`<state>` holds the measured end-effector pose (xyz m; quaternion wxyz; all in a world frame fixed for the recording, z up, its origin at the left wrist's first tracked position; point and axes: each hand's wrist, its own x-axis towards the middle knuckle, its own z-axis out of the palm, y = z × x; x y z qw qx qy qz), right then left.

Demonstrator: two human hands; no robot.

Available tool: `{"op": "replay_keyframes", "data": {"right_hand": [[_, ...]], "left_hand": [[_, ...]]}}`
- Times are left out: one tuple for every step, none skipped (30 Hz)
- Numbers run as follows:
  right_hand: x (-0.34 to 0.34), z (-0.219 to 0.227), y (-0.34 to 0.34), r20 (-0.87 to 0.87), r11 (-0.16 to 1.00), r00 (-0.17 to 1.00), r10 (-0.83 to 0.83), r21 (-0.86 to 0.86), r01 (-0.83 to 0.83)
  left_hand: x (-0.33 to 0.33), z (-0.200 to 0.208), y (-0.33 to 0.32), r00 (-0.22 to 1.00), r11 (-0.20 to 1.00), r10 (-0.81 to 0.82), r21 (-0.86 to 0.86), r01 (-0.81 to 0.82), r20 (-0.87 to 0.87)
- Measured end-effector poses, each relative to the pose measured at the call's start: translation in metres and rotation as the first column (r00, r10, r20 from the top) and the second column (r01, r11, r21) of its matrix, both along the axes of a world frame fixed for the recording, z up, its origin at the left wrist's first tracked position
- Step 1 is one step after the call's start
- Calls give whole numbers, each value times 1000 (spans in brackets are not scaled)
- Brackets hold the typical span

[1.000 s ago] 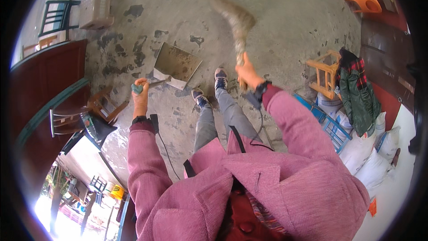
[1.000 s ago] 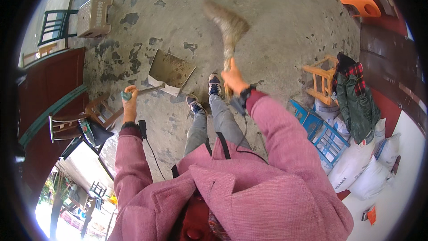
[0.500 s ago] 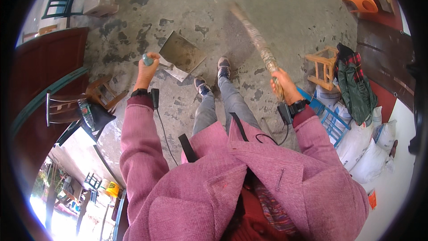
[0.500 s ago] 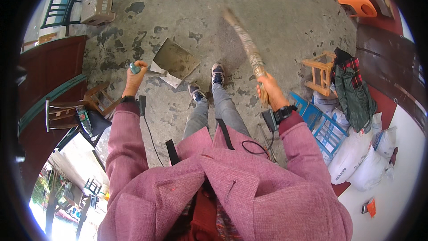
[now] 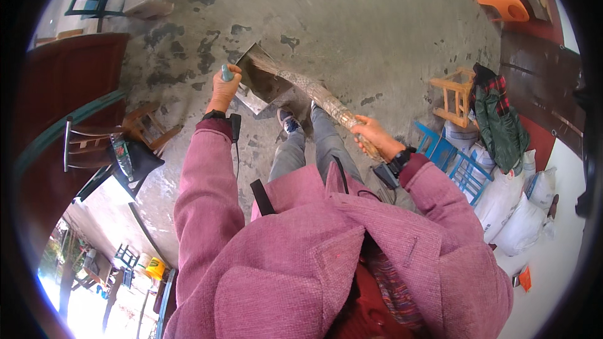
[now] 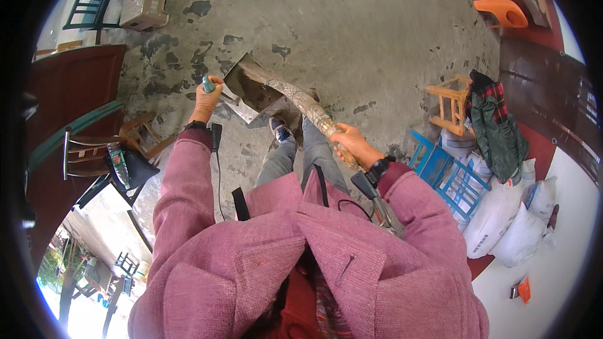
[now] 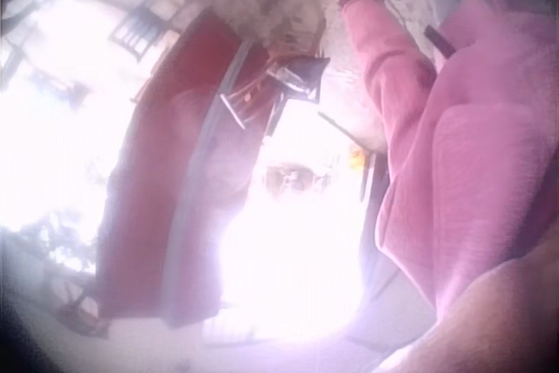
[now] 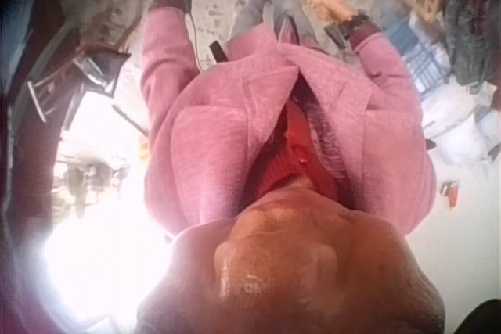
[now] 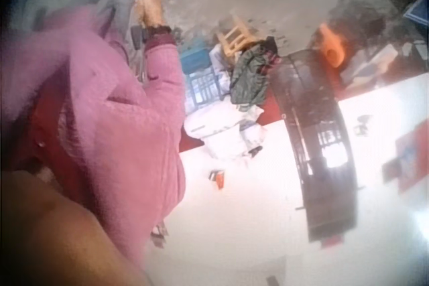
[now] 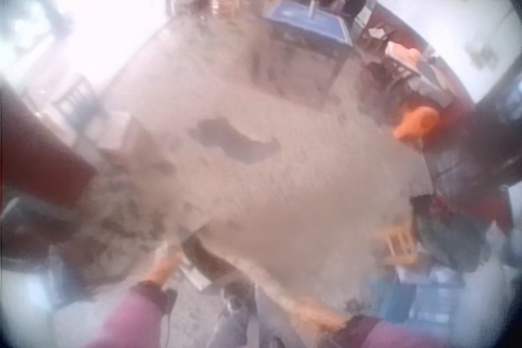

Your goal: The person sweeps debris from a cluttered indoor floor into a dustpan using a broom, then moves outside to continue sweeping the pavement. The person gathers small pieces of trash and dust into the dustpan while navigating around chairs and other items.

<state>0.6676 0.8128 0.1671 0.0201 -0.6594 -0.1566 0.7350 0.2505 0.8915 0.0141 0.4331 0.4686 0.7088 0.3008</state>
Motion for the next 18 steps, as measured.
{"op": "replay_keyframes", "data": {"right_hand": [[3,10,5,10,1000,1000,-8,-13,8],[4,19,11,-5,999,1000,-9,-31,9],[3,24,17,6,999,1000,-4,-32,5],[-2,26,21,58,999,998,-24,42,21],[-5,26,28,79,997,996,-29,80,23],[-7,22,38,127,993,991,-41,117,26],[-12,14,49,180,985,982,-57,169,27],[-13,3,64,152,978,987,-56,209,24],[-14,-11,82,183,967,981,-62,255,14],[-14,-29,103,158,959,987,-18,281,-28],[-16,-47,124,131,950,991,26,306,-66],[-24,-69,141,83,935,997,4,353,-33],[-34,-91,155,34,916,999,-19,400,4],[-45,-109,160,-6,893,999,-46,448,43],[-58,-124,155,12,885,1000,-11,465,4],[-76,-136,143,39,873,999,18,486,-35],[-93,-143,130,27,832,999,47,552,-54],[-111,-145,105,157,803,973,171,550,-230]], "left_hand": [[-1,3,-2,1000,1000,0,-8,0,10],[-3,6,-4,1000,1000,-1,-26,1,13],[-6,9,-9,1000,1000,-11,8,11,28],[-10,12,-15,999,999,-21,37,20,34],[-15,16,-22,999,997,-31,65,29,29],[-22,18,-29,999,998,-19,54,18,26],[-27,20,-38,1000,999,-7,40,7,17],[-32,21,-47,1000,1000,5,25,-5,8],[-37,21,-57,998,999,50,6,-51,46],[-44,22,-67,997,996,72,41,-74,30],[-51,25,-78,996,994,93,57,-94,15],[-58,26,-89,993,992,119,45,-119,-5],[-63,26,-96,989,988,145,52,-144,-10],[-69,27,-104,984,984,178,26,-177,-15],[-74,28,-114,977,977,212,-4,-212,-20],[-77,27,-123,971,971,238,-7,-238,-13],[-84,27,-131,970,970,242,-24,-243,-35],[-90,26,-138,965,965,258,-37,-259,-37]]}}
